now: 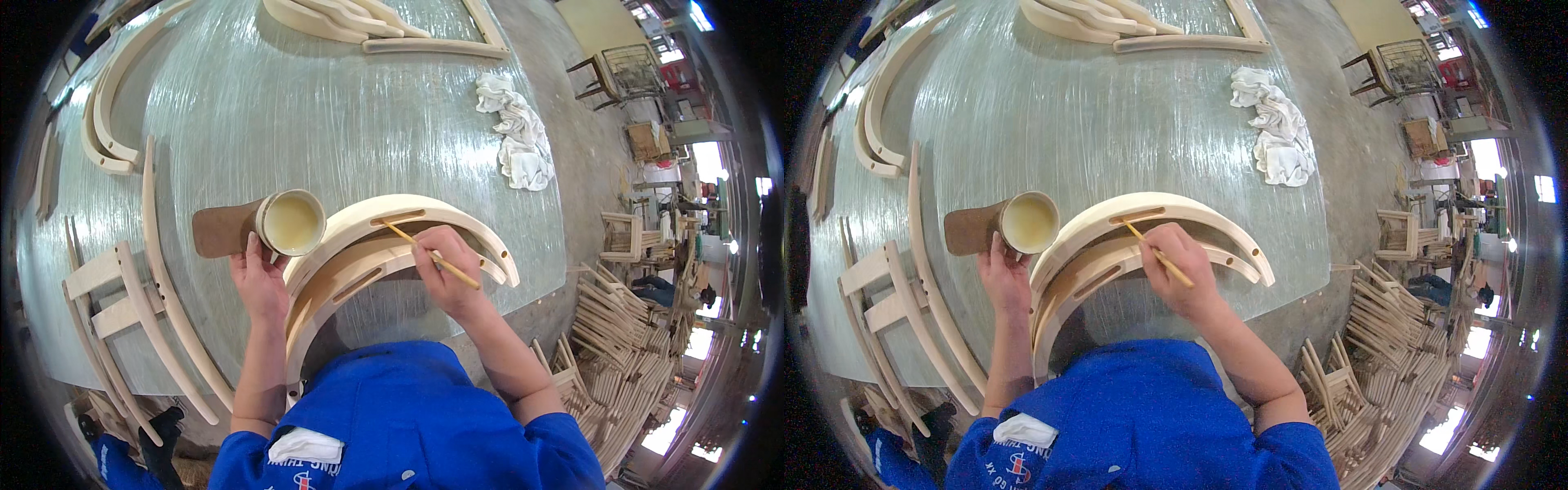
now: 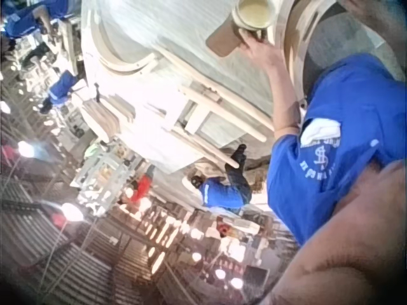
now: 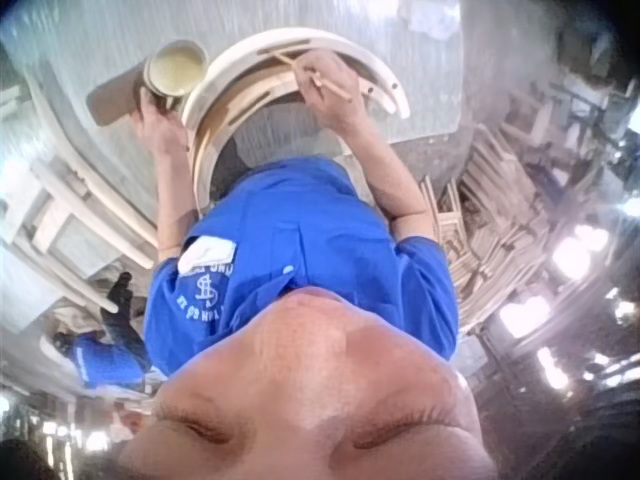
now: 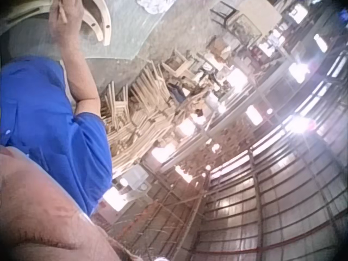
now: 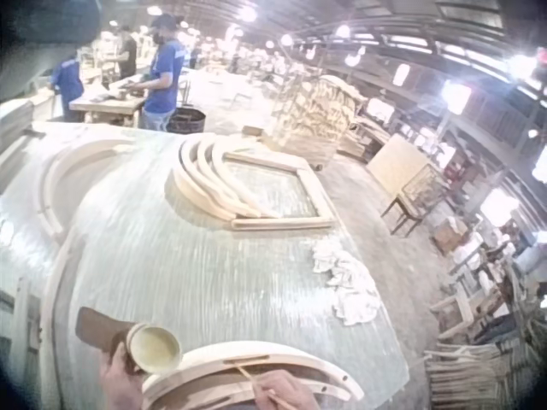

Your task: The person applies glue to curved wooden chair parts using a small brush and a cup of yellow liquid. They repeatedly dip the brush, apply glue to edges and holes, then place the parts on a plastic-covered table. The person also handles a chair frame and applies glue to its joints.

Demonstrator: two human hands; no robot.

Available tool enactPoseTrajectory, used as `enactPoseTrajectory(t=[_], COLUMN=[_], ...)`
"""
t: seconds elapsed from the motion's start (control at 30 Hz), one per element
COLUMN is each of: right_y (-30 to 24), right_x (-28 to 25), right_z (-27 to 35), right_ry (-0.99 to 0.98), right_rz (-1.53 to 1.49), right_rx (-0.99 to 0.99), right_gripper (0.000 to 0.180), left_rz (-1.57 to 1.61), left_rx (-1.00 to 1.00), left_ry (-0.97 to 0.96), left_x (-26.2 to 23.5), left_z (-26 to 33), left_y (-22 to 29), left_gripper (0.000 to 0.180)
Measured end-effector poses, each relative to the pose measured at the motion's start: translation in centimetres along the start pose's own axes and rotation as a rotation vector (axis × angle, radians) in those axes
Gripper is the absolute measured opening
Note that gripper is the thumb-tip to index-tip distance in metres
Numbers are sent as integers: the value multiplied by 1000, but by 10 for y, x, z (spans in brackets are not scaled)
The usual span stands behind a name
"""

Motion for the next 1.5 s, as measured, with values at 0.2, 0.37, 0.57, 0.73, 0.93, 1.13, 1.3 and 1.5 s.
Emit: enactPoseTrajectory(t=[0.2,0.37,0.57,0.73,0.93,1.13,1.3,1.5], right_y=[14,-3,-4,17,-29,-39,-3,-9], right_x=[-26,2,15,-32,-38,-12,13,16], right_z=[0,-8,1,7,18,22,46,59], right_ry=[52,74,14,73,223,129,188,194], right_rz=[149,11,-128,160,-179,-532,-1053,-1268], right_rx=[18,-111,-98,-58,-96,182,460,494], right_gripper=[5,10,11,8,7,13,15,6], left_rz=[7,-2,-10,-39,-115,-74,-3,43], left_rx=[-12,3,52,75,156,180,105,9], left_ry=[-36,-91,-71,-67,-83,-151,-161,-54], left_x=[2,3,1,-4,4,18,11,-7], left_z=[2,6,21,35,54,92,111,121], left_y=[-6,-5,5,6,0,-1,-12,-24], left_gripper=[22,25,23,23,22,22,24,22])
Point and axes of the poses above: each hand's wrist, its own z-axis away from the middle knuckle, its own x-axis out of the palm, y = z × x, the point moved 7 cm from there along -z, towards the middle knuckle, and after that the axes turned 11 degrees about -x, right-handed, at the moved point
